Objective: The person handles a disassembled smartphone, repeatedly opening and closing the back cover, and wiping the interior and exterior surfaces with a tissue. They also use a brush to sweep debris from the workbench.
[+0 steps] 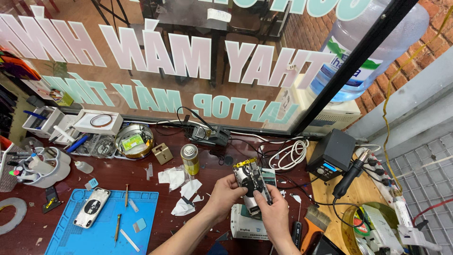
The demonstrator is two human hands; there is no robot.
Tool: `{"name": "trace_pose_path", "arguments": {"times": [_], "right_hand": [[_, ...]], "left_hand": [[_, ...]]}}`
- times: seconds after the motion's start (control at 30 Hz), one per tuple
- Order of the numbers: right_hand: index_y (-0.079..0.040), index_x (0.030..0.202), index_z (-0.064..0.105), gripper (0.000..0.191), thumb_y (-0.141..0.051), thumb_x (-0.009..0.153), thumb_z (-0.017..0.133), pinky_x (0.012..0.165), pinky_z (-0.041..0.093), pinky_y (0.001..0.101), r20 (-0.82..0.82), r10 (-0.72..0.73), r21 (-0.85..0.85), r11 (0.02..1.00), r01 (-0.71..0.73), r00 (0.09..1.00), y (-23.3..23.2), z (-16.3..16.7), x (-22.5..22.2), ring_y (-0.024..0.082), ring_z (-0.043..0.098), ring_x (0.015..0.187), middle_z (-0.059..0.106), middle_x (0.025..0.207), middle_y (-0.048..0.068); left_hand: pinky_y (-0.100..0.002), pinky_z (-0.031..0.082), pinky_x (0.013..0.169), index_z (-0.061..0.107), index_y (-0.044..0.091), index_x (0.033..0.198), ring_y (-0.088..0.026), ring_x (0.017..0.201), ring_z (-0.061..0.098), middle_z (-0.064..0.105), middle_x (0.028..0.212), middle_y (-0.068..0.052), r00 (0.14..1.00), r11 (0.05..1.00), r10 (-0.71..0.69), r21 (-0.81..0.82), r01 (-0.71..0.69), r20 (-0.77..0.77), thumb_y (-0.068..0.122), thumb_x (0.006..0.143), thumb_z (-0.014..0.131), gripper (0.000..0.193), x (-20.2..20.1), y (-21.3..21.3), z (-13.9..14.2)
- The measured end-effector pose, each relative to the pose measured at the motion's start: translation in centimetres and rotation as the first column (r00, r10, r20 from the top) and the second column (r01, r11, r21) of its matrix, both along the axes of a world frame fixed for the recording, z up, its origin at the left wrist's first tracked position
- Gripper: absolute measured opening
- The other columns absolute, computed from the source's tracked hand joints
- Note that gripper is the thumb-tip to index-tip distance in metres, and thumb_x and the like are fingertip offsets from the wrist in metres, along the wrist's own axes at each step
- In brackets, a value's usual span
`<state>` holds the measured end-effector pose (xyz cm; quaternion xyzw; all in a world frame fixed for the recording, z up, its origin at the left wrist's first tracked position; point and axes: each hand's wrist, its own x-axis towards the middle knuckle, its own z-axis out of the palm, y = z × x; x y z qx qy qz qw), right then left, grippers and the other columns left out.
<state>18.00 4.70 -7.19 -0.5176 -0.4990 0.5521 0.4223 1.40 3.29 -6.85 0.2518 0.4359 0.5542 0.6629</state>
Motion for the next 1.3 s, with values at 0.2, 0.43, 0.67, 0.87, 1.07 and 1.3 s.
{"name": "trace_pose_path", "arguments": {"times": [0.2, 0.43, 0.67, 0.87, 1.07, 1.3], "right_hand": [[0.001, 0.111, 0.07, 0.021, -0.01, 0.093, 0.071, 0.064, 0.05, 0.0243, -0.004, 0.008, -0.031, 0.999, -0.008, 1.0, 0.0, -0.2, -0.2, 0.006, 0.06, 0.074, 0.071, 0.087, 0.003], [0.001, 0.116, 0.068, 0.025, -0.009, 0.093, 0.066, 0.066, 0.053, 0.024, -0.074, 0.05, -0.023, 0.998, -0.052, 0.996, -0.1, -0.1, -0.3, 0.006, 0.064, 0.077, 0.073, 0.092, 0.004], [0.004, 0.115, 0.068, 0.025, -0.006, 0.094, 0.063, 0.066, 0.053, 0.0248, -0.157, 0.025, -0.085, 0.996, -0.038, 0.987, 0.0, -0.5, -0.4, 0.008, 0.064, 0.076, 0.072, 0.091, 0.004], [0.004, 0.112, 0.07, 0.022, -0.006, 0.093, 0.065, 0.065, 0.051, 0.0238, -0.116, 0.014, -0.035, 0.999, -0.018, 0.993, 0.1, -1.1, -0.2, 0.006, 0.062, 0.075, 0.07, 0.089, 0.003], [0.003, 0.107, 0.071, 0.019, -0.008, 0.093, 0.067, 0.059, 0.05, 0.0243, -0.028, 0.004, -0.048, 0.999, -0.006, 1.0, 0.3, -1.1, -0.2, 0.006, 0.061, 0.069, 0.071, 0.083, 0.003], [0.003, 0.108, 0.071, 0.019, -0.008, 0.093, 0.066, 0.063, 0.052, 0.0231, -0.045, 0.001, -0.004, 1.0, -0.001, 0.999, 0.2, -0.9, -0.1, 0.005, 0.063, 0.073, 0.073, 0.086, 0.002]], "left_hand": [[-0.032, 0.064, 0.071, 0.066, -0.002, 0.113, -0.015, 0.081, 0.073, 0.077, 0.095, -0.01, 0.997, 0.993, 0.078, -0.09, -0.08, -0.024, -0.001, 0.09, 0.063, 0.023, -0.3, -0.3, 0.6], [-0.029, 0.06, 0.069, 0.067, -0.002, 0.115, -0.013, 0.08, 0.072, 0.077, 0.096, -0.008, 0.994, 0.997, 0.074, -0.017, -0.075, -0.079, -0.011, 0.082, 0.065, 0.034, -0.1, -0.5, 0.9], [-0.03, 0.061, 0.068, 0.067, -0.002, 0.114, -0.013, 0.078, 0.073, 0.078, 0.094, -0.008, 0.992, 0.994, 0.067, -0.075, -0.076, -0.111, -0.01, 0.082, 0.065, 0.033, 0.0, -0.5, 1.2], [-0.028, 0.059, 0.068, 0.068, -0.003, 0.112, -0.012, 0.078, 0.071, 0.077, 0.093, -0.008, 0.984, 0.995, 0.071, -0.059, -0.082, -0.164, -0.011, 0.08, 0.067, 0.033, 0.2, -0.4, 0.8], [-0.027, 0.056, 0.066, 0.067, -0.002, 0.11, -0.011, 0.076, 0.07, 0.077, 0.091, -0.007, 0.981, 0.996, 0.07, -0.034, -0.077, -0.178, -0.01, 0.08, 0.069, 0.031, 0.5, -0.5, 0.1], [-0.029, 0.059, 0.07, 0.066, -0.001, 0.113, -0.013, 0.08, 0.071, 0.077, 0.094, -0.008, 0.99, 0.995, 0.089, -0.025, -0.092, -0.107, -0.008, 0.082, 0.068, 0.032, 0.5, -0.6, 0.4]]}}
